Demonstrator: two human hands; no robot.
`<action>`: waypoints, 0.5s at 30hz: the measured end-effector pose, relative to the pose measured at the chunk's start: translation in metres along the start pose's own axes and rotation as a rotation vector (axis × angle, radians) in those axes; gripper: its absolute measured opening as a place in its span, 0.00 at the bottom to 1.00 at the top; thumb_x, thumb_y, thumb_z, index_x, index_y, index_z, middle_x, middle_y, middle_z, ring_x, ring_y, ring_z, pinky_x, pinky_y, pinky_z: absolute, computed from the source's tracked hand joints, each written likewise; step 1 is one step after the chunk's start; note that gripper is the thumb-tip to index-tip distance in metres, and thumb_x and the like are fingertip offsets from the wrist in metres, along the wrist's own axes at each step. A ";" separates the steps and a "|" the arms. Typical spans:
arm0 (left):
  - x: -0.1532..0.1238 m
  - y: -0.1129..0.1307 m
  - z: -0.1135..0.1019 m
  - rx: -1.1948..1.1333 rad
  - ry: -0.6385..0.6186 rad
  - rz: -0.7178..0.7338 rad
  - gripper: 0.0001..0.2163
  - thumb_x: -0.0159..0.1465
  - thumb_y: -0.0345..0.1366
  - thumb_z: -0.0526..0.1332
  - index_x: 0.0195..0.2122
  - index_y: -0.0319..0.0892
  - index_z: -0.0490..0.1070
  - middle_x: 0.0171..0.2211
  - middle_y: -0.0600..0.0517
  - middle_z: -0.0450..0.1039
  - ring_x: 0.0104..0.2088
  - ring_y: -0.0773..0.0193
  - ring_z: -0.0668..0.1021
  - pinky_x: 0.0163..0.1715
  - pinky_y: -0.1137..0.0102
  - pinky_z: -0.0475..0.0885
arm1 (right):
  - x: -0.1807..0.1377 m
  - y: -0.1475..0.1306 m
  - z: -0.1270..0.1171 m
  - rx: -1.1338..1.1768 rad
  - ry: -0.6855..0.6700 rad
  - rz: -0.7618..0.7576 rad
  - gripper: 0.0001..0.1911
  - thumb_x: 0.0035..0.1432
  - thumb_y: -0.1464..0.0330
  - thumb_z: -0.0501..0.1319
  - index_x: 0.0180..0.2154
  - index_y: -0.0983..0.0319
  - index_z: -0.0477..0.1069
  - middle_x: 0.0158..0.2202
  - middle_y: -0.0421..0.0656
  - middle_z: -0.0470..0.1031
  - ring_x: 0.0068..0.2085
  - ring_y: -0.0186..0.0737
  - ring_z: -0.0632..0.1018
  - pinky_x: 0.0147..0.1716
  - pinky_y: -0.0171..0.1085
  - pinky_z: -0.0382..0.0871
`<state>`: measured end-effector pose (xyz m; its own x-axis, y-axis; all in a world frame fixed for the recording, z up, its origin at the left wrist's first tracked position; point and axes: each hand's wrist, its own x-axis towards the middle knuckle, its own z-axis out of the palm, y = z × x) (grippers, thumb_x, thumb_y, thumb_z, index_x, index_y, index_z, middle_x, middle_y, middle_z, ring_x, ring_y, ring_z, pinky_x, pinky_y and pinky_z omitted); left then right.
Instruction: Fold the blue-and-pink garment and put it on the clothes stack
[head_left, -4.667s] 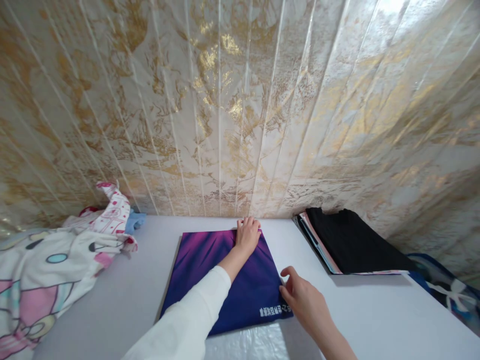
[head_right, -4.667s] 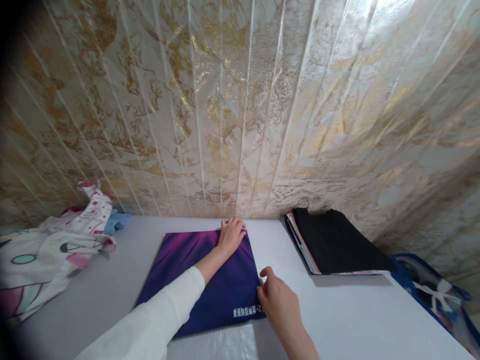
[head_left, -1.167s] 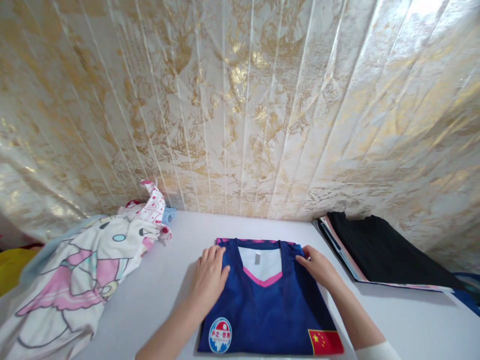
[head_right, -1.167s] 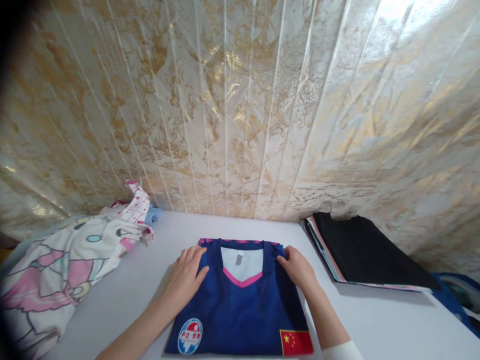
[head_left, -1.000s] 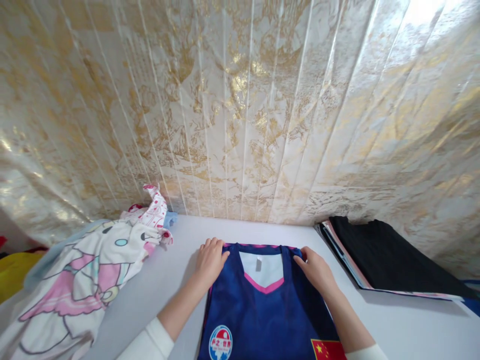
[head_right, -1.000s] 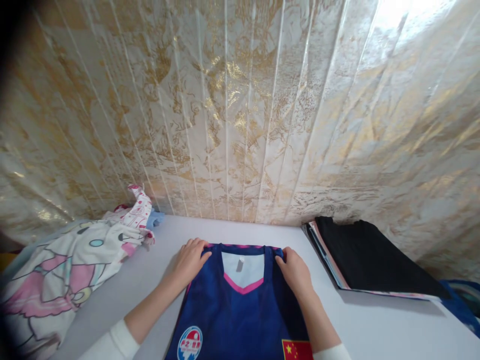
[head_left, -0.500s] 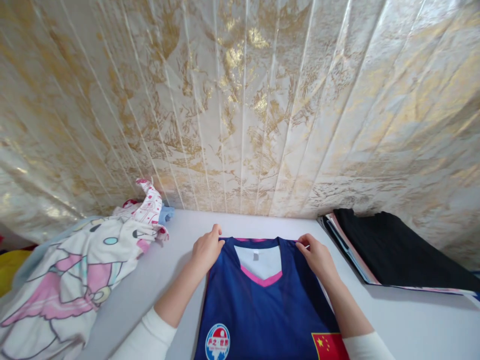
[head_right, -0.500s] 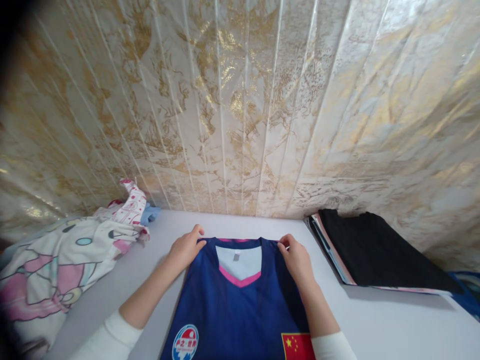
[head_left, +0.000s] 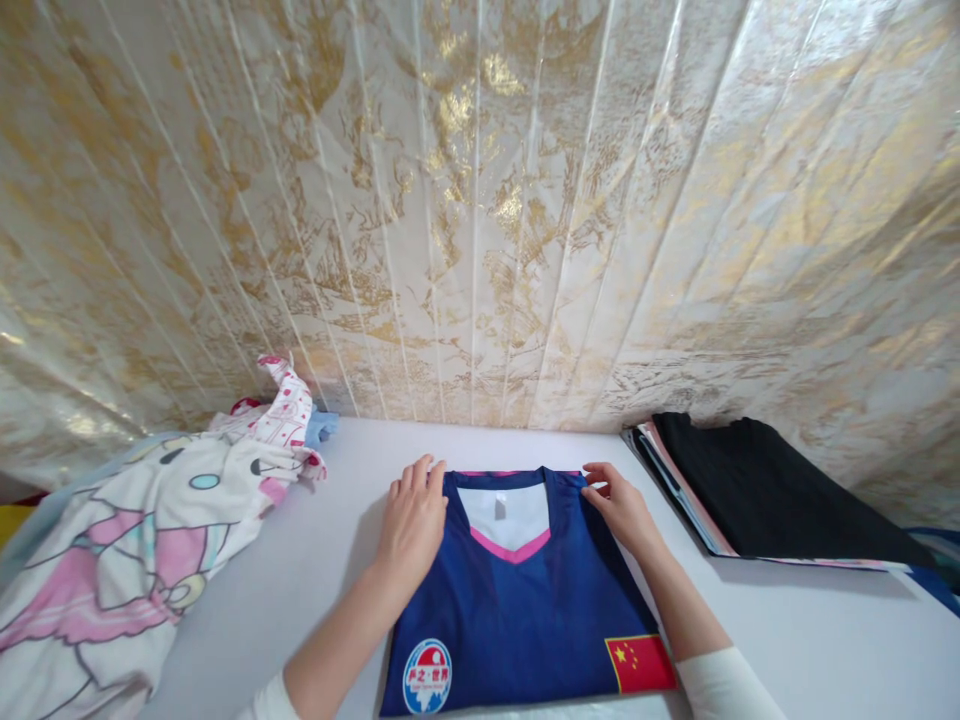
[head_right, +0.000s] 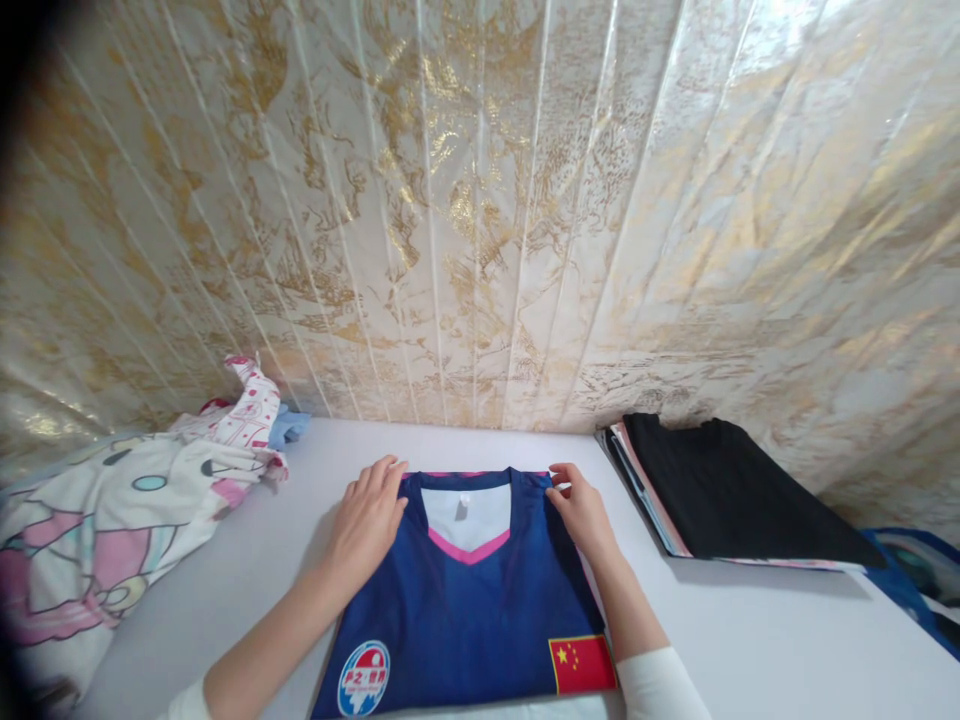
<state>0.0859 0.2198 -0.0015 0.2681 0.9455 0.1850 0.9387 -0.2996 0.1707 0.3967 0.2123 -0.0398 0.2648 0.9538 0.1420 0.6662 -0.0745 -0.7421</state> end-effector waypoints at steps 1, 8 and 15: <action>-0.012 0.006 0.002 -0.009 -0.002 0.069 0.20 0.66 0.28 0.54 0.59 0.41 0.60 0.63 0.42 0.58 0.61 0.52 0.63 0.57 0.57 0.61 | -0.002 0.000 -0.002 0.012 -0.010 0.002 0.17 0.49 0.63 0.55 0.43 0.59 0.66 0.37 0.43 0.76 0.31 0.40 0.77 0.34 0.39 0.69; -0.067 0.008 0.035 -0.031 -0.084 0.325 0.25 0.69 0.43 0.51 0.65 0.40 0.55 0.66 0.42 0.49 0.65 0.52 0.56 0.59 0.54 0.60 | -0.051 0.000 -0.033 0.079 -0.224 0.109 0.16 0.50 0.59 0.55 0.40 0.59 0.67 0.22 0.37 0.72 0.23 0.39 0.75 0.20 0.34 0.66; -0.054 0.036 0.016 -0.073 -0.068 0.405 0.25 0.65 0.35 0.57 0.63 0.39 0.56 0.66 0.43 0.50 0.66 0.52 0.55 0.59 0.53 0.60 | -0.107 -0.002 -0.057 -0.129 -0.275 0.198 0.13 0.55 0.57 0.52 0.30 0.58 0.68 0.25 0.40 0.75 0.25 0.39 0.76 0.22 0.34 0.64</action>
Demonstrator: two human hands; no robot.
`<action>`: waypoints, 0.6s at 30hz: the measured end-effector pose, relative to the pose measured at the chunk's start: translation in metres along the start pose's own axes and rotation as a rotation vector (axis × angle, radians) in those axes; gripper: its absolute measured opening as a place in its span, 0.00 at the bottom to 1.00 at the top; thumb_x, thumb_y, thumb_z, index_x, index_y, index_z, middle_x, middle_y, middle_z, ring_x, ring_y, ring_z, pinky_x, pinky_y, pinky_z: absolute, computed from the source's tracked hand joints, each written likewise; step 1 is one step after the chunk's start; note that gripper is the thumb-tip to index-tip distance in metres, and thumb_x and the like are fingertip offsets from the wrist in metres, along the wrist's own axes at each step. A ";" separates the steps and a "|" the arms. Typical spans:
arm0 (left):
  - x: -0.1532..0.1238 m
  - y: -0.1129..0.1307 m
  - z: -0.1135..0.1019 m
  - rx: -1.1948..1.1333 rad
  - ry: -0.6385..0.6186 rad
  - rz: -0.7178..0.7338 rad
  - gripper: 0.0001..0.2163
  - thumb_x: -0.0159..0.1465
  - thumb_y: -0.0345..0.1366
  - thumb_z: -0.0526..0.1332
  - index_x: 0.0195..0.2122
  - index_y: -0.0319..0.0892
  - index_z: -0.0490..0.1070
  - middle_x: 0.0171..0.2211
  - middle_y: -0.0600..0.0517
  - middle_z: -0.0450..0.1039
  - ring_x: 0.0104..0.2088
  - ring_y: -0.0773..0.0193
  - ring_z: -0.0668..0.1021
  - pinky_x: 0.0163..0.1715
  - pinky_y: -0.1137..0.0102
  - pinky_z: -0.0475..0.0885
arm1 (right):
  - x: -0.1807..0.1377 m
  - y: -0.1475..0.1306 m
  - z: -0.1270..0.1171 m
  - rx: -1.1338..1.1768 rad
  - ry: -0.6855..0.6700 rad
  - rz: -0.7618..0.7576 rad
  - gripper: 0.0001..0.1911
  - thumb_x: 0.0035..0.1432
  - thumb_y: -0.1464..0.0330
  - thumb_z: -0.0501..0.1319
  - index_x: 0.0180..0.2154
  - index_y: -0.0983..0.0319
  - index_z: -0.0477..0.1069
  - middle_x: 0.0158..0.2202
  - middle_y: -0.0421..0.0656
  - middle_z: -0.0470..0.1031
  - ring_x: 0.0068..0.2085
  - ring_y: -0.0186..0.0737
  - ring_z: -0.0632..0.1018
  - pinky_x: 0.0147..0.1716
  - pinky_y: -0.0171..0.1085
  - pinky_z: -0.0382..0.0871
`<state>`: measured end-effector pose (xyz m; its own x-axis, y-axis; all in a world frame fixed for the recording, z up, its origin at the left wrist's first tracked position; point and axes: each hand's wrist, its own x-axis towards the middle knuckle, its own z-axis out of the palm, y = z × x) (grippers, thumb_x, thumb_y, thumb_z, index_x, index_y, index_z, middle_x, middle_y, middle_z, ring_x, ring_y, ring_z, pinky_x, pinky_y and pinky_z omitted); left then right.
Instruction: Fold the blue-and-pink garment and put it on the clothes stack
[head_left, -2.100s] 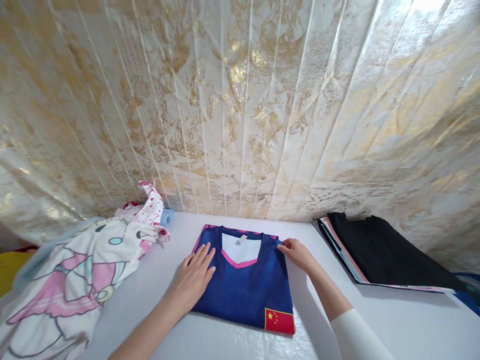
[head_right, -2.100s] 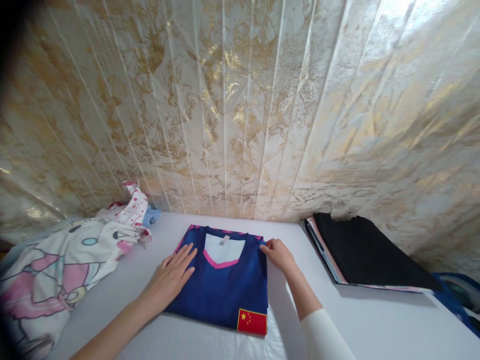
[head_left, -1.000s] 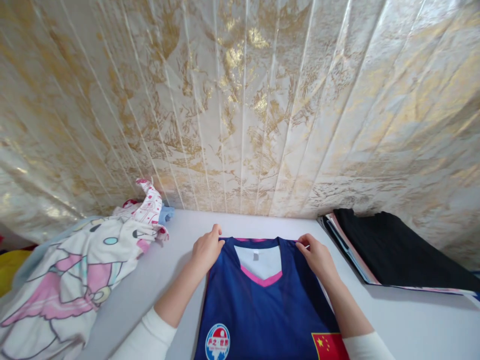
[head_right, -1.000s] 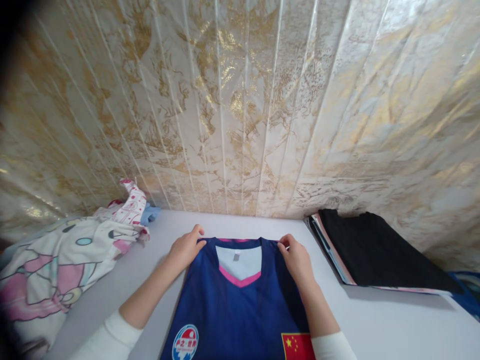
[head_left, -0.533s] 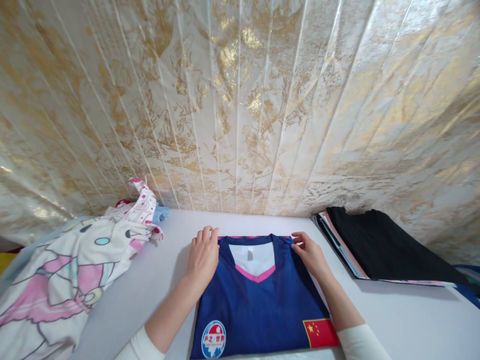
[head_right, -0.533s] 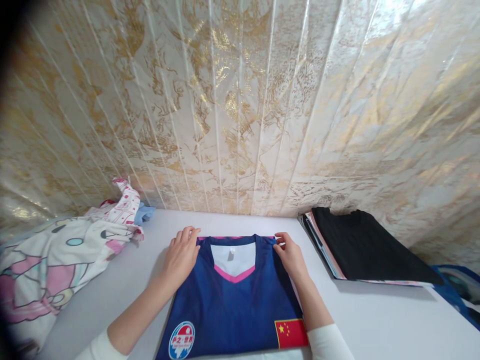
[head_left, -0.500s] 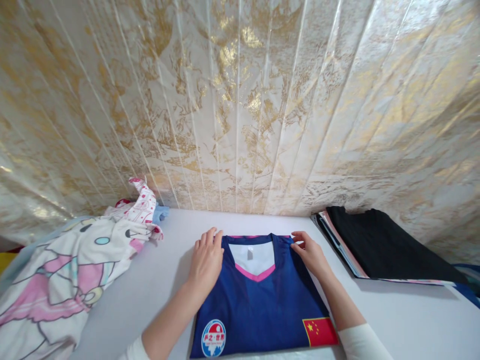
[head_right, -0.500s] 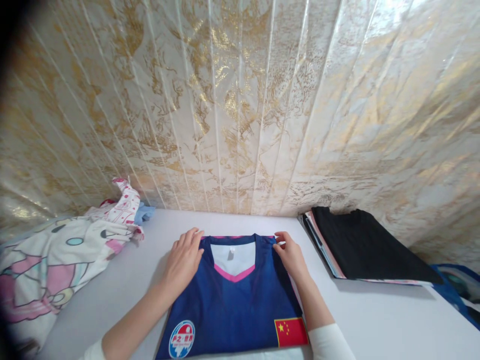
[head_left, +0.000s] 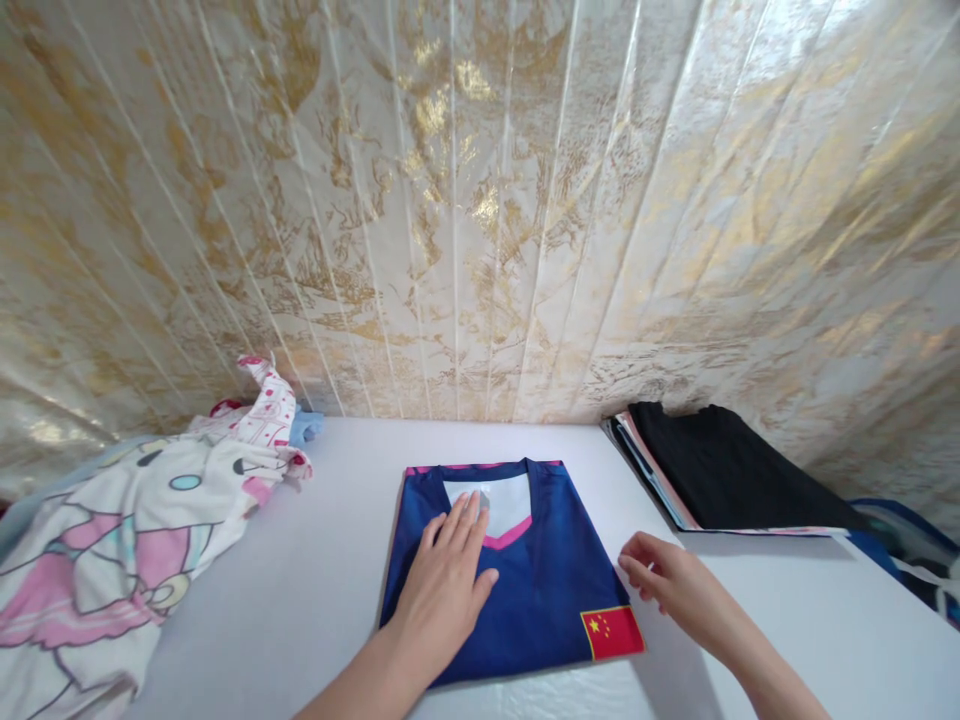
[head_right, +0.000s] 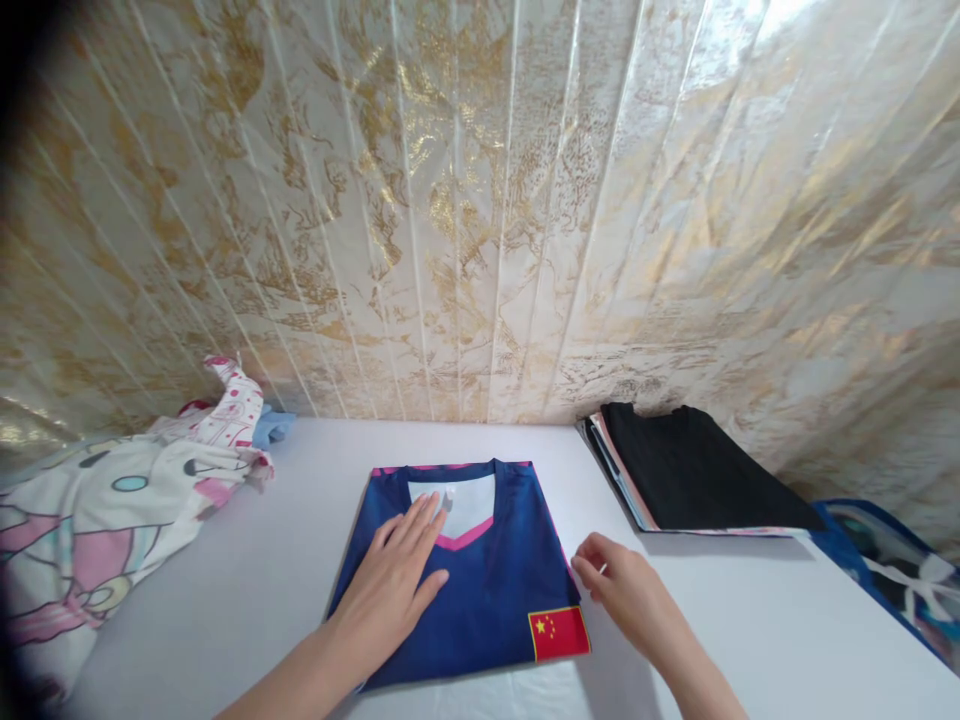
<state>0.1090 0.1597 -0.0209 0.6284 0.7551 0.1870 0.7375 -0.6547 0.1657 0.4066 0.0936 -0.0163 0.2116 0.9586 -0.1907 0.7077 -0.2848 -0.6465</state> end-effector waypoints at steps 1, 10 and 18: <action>0.006 0.008 -0.003 -0.027 -0.018 0.032 0.25 0.64 0.32 0.57 0.63 0.40 0.57 0.66 0.44 0.51 0.66 0.52 0.54 0.59 0.53 0.59 | -0.004 -0.001 0.001 -0.037 -0.003 0.011 0.14 0.55 0.57 0.52 0.29 0.58 0.68 0.26 0.41 0.76 0.26 0.39 0.76 0.23 0.34 0.64; 0.102 0.040 0.013 -0.220 0.015 0.184 0.18 0.64 0.27 0.58 0.54 0.46 0.66 0.63 0.48 0.59 0.63 0.57 0.59 0.59 0.60 0.58 | -0.011 -0.013 0.018 -0.039 0.093 0.012 0.10 0.51 0.58 0.55 0.26 0.57 0.63 0.25 0.39 0.76 0.26 0.40 0.75 0.28 0.36 0.63; 0.167 0.037 0.050 -0.216 0.077 0.050 0.12 0.67 0.38 0.60 0.50 0.40 0.69 0.51 0.47 0.69 0.51 0.54 0.72 0.50 0.53 0.67 | -0.007 -0.006 0.023 0.194 0.149 -0.044 0.09 0.50 0.60 0.56 0.33 0.56 0.61 0.25 0.36 0.72 0.28 0.38 0.74 0.29 0.34 0.64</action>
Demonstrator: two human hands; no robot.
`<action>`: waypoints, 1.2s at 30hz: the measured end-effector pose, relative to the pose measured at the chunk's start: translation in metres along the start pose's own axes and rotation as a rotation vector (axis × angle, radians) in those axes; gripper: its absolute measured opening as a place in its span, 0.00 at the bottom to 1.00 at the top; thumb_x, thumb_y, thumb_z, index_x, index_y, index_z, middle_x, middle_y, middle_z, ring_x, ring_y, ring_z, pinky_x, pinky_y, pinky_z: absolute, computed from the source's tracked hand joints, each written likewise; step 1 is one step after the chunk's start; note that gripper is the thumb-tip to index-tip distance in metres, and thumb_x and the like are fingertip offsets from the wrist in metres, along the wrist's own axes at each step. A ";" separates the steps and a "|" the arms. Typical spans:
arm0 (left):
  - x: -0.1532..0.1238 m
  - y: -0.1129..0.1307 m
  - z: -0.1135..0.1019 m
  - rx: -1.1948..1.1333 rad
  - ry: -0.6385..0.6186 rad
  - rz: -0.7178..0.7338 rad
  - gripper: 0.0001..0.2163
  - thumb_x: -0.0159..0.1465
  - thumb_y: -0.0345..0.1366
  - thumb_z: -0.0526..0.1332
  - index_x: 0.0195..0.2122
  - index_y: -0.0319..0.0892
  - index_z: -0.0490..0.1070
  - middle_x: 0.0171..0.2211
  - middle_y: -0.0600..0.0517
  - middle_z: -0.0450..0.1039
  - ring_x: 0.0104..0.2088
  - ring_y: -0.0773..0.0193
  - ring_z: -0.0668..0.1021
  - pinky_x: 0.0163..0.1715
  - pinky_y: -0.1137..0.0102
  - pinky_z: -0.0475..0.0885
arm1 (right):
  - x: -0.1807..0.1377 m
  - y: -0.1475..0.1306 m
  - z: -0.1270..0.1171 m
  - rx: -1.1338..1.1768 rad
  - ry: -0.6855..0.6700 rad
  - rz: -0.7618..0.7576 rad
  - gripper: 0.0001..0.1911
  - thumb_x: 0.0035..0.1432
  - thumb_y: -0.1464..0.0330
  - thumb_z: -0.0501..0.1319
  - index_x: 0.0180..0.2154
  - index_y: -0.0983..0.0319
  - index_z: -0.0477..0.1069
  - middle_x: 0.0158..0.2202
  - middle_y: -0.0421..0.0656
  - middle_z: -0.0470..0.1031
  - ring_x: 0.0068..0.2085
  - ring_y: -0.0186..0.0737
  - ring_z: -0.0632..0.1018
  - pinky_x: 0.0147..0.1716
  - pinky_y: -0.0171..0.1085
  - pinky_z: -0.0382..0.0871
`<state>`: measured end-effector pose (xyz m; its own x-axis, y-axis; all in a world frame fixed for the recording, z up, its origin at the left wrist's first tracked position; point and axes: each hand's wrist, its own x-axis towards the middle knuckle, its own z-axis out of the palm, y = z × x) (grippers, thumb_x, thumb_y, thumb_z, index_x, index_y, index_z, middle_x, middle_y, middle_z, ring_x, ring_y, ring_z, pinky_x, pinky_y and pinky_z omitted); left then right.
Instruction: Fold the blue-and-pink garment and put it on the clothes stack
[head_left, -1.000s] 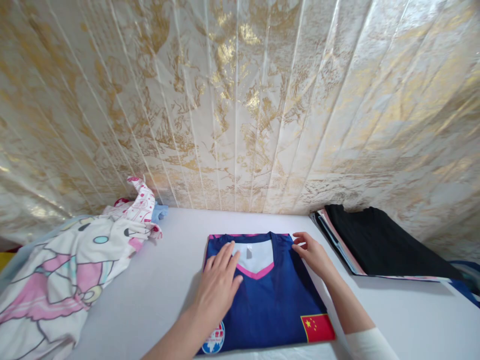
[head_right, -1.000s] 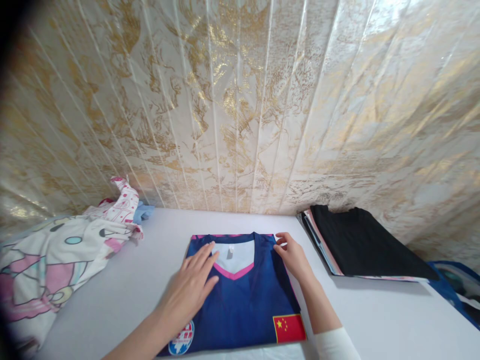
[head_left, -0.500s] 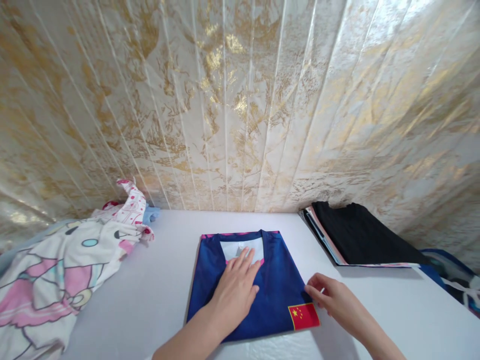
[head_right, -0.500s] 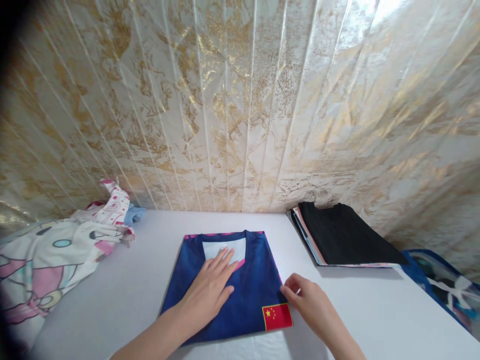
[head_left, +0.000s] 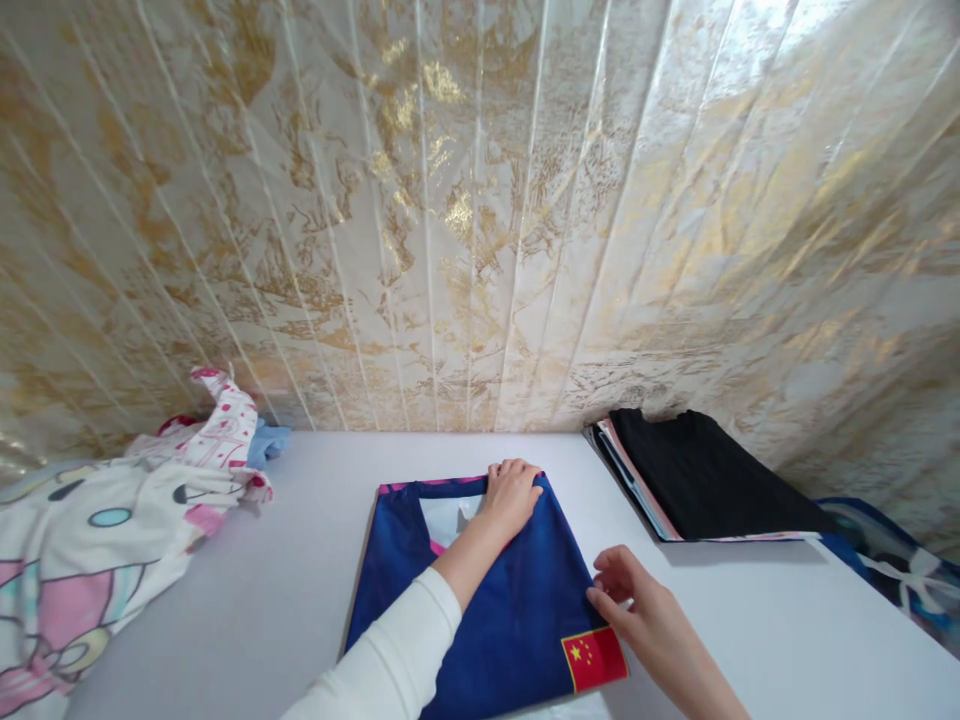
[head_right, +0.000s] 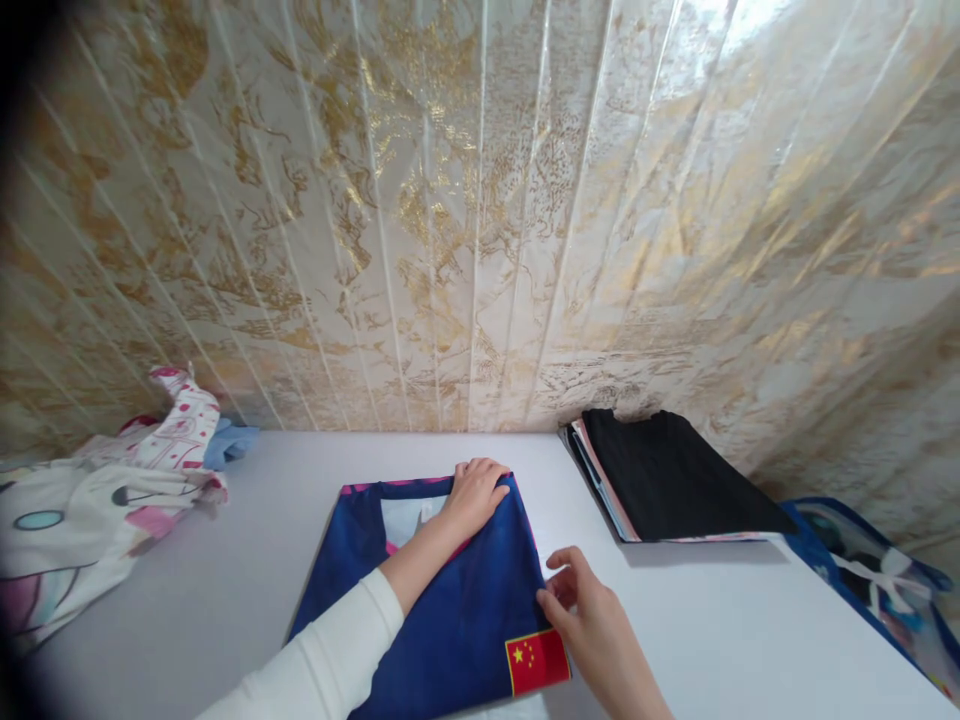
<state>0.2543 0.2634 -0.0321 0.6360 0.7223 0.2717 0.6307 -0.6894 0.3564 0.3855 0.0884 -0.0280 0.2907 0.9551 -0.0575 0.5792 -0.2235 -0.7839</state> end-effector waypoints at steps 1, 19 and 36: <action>0.002 0.000 0.003 0.000 0.008 -0.005 0.12 0.66 0.39 0.60 0.49 0.40 0.69 0.51 0.47 0.69 0.50 0.54 0.73 0.50 0.52 0.68 | 0.001 0.001 0.001 0.044 -0.006 0.007 0.11 0.50 0.60 0.56 0.35 0.56 0.60 0.24 0.35 0.71 0.27 0.37 0.73 0.28 0.34 0.64; 0.008 0.004 0.007 0.005 0.049 -0.030 0.09 0.67 0.38 0.60 0.44 0.39 0.71 0.46 0.48 0.71 0.47 0.57 0.74 0.49 0.55 0.68 | -0.006 0.000 -0.003 -0.175 -0.142 0.039 0.16 0.53 0.57 0.52 0.42 0.56 0.61 0.20 0.33 0.66 0.25 0.39 0.71 0.28 0.35 0.60; 0.012 0.005 0.017 0.015 0.051 -0.064 0.07 0.66 0.38 0.60 0.40 0.40 0.71 0.43 0.50 0.70 0.47 0.56 0.71 0.49 0.56 0.64 | -0.012 -0.002 -0.011 -0.374 -0.010 -0.141 0.14 0.59 0.65 0.52 0.48 0.54 0.62 0.38 0.42 0.76 0.39 0.42 0.77 0.38 0.38 0.69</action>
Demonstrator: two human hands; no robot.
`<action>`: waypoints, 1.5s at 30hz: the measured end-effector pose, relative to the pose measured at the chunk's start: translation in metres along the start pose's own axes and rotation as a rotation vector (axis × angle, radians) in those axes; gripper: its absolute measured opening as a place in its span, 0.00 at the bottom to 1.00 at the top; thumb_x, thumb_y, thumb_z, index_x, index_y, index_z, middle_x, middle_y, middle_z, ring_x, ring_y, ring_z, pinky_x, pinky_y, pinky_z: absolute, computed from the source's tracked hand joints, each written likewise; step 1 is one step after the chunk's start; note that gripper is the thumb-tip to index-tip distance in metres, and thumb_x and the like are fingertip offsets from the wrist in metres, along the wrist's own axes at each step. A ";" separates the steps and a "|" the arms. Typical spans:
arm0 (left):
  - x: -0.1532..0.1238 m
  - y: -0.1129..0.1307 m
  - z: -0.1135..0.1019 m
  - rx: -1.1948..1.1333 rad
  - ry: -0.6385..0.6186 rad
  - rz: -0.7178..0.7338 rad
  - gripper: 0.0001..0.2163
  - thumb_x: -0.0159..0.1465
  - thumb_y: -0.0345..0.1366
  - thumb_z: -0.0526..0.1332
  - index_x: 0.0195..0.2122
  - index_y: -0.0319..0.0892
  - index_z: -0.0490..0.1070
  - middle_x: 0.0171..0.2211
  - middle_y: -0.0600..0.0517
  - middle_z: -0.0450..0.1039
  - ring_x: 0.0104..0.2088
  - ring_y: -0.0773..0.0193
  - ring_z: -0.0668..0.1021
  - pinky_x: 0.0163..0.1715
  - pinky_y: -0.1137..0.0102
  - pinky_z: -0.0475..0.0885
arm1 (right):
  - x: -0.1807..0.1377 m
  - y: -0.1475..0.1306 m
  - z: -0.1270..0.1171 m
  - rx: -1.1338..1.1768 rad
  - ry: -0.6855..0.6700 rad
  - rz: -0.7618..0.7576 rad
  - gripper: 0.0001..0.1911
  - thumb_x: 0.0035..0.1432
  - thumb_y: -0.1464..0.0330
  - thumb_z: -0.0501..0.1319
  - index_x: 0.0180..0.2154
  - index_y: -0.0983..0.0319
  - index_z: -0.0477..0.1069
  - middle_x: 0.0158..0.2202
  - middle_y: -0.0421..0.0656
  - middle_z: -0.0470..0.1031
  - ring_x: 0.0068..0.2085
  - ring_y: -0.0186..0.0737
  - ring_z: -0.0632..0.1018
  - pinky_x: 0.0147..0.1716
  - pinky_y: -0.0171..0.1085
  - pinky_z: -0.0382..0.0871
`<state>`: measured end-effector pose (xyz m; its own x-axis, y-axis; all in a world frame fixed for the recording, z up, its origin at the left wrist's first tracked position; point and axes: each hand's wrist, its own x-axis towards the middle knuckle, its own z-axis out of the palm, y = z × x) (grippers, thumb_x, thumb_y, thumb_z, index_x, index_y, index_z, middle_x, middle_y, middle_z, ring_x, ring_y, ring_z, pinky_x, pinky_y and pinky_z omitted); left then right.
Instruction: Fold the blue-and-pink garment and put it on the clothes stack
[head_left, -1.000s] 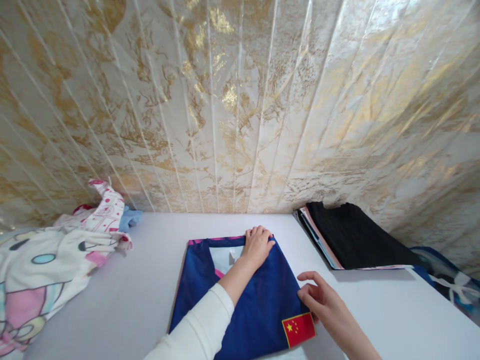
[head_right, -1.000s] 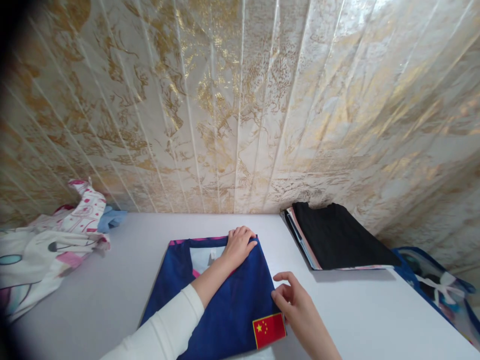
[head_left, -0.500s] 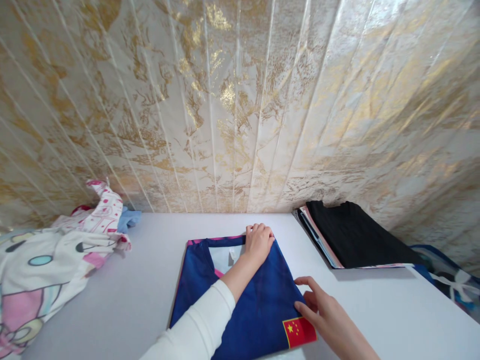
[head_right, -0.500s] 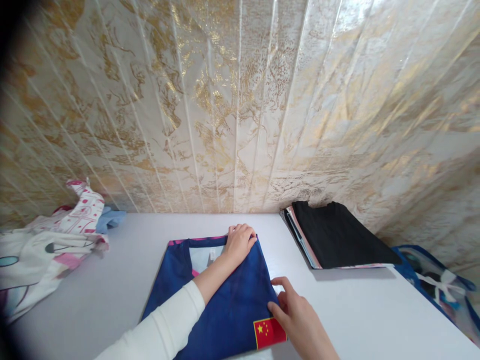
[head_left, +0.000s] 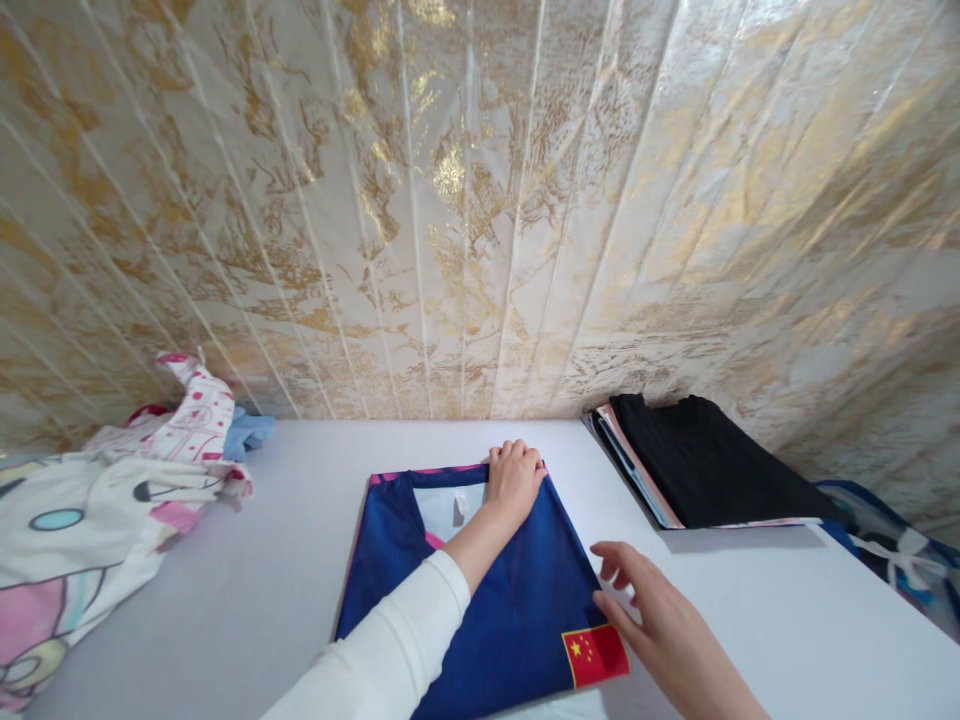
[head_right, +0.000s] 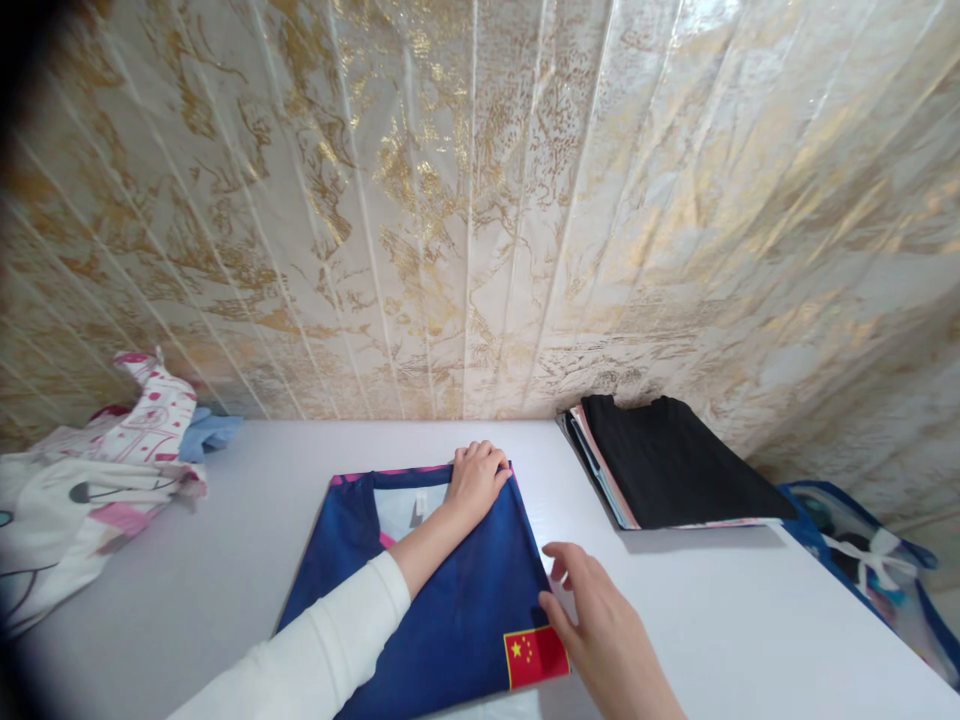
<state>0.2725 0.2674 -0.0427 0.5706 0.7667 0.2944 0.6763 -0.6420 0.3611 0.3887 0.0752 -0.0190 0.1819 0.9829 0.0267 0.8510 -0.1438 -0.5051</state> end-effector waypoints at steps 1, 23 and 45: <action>0.000 0.001 0.000 0.005 0.004 -0.005 0.07 0.66 0.38 0.60 0.39 0.40 0.71 0.42 0.50 0.70 0.47 0.56 0.71 0.49 0.56 0.63 | 0.001 0.000 0.004 0.003 0.060 -0.072 0.14 0.60 0.65 0.50 0.49 0.55 0.63 0.43 0.44 0.75 0.43 0.42 0.77 0.42 0.39 0.70; -0.238 -0.056 -0.092 0.230 -0.127 0.277 0.36 0.66 0.43 0.56 0.68 0.51 0.34 0.66 0.52 0.50 0.62 0.57 0.63 0.56 0.67 0.62 | 0.005 0.014 0.083 -0.383 0.227 -0.256 0.32 0.66 0.54 0.47 0.66 0.62 0.49 0.67 0.49 0.53 0.66 0.50 0.56 0.58 0.51 0.61; -0.198 -0.063 -0.094 0.239 -0.092 -0.174 0.29 0.67 0.46 0.51 0.65 0.34 0.54 0.66 0.39 0.46 0.65 0.46 0.55 0.59 0.53 0.61 | 0.026 0.039 0.089 -0.410 0.289 -0.496 0.28 0.63 0.56 0.52 0.63 0.58 0.59 0.66 0.45 0.55 0.62 0.50 0.63 0.52 0.43 0.71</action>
<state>0.0734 0.1573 -0.0410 0.4687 0.8686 0.1609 0.8518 -0.4927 0.1780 0.3830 0.1055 -0.1143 -0.2008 0.8820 0.4263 0.9739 0.2266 -0.0101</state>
